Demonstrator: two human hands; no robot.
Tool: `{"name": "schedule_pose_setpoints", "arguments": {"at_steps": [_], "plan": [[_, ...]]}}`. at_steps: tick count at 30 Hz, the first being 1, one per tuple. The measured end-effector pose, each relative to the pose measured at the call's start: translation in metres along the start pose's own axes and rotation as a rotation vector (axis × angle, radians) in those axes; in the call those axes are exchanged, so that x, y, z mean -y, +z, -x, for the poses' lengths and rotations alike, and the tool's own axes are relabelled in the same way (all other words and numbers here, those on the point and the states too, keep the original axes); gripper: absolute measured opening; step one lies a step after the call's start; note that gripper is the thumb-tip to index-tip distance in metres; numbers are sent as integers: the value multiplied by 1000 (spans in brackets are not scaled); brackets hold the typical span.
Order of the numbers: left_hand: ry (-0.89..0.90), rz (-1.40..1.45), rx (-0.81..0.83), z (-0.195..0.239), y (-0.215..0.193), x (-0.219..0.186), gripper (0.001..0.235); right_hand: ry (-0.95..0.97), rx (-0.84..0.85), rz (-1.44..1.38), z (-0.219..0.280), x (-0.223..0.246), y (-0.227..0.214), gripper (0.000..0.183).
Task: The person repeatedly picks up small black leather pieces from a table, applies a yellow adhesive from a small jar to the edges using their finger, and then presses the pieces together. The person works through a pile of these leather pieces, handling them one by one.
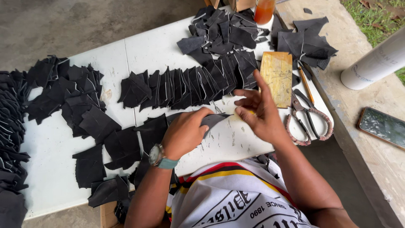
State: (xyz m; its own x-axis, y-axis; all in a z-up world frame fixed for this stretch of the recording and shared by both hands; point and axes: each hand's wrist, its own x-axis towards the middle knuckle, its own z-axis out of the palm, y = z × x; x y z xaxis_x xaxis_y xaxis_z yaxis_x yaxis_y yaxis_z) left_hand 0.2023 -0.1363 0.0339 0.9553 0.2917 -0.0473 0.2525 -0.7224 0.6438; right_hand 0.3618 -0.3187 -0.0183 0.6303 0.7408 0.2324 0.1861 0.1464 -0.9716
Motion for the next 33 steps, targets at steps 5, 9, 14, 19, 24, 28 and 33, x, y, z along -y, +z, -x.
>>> {"name": "schedule_pose_setpoints", "arguments": {"at_steps": [5, 9, 14, 19, 24, 28, 33], "plan": [[202, -420, 87, -39, 22, -7, 23, 71, 72, -117, -2, 4, -9, 88], [213, -469, 71, -50, 31, 2, 19, 123, 86, -26, 2, -1, -1, 78], [277, -516, 72, -60, 40, 8, 25, 152, 104, -111, 4, -8, 7, 76], [306, -568, 94, -72, 50, 8, 10, 137, 58, -67, 4, -2, -9, 71], [413, -610, 63, -78, 59, 14, 8, 16, 23, -14, 5, 5, -25, 66], [424, -684, 94, -84, 72, 11, 9, -36, -34, 170, 9, 12, -41, 60], [252, -388, 52, -82, 40, 8, 9, -64, -150, 138, 19, 15, -48, 61]]}}
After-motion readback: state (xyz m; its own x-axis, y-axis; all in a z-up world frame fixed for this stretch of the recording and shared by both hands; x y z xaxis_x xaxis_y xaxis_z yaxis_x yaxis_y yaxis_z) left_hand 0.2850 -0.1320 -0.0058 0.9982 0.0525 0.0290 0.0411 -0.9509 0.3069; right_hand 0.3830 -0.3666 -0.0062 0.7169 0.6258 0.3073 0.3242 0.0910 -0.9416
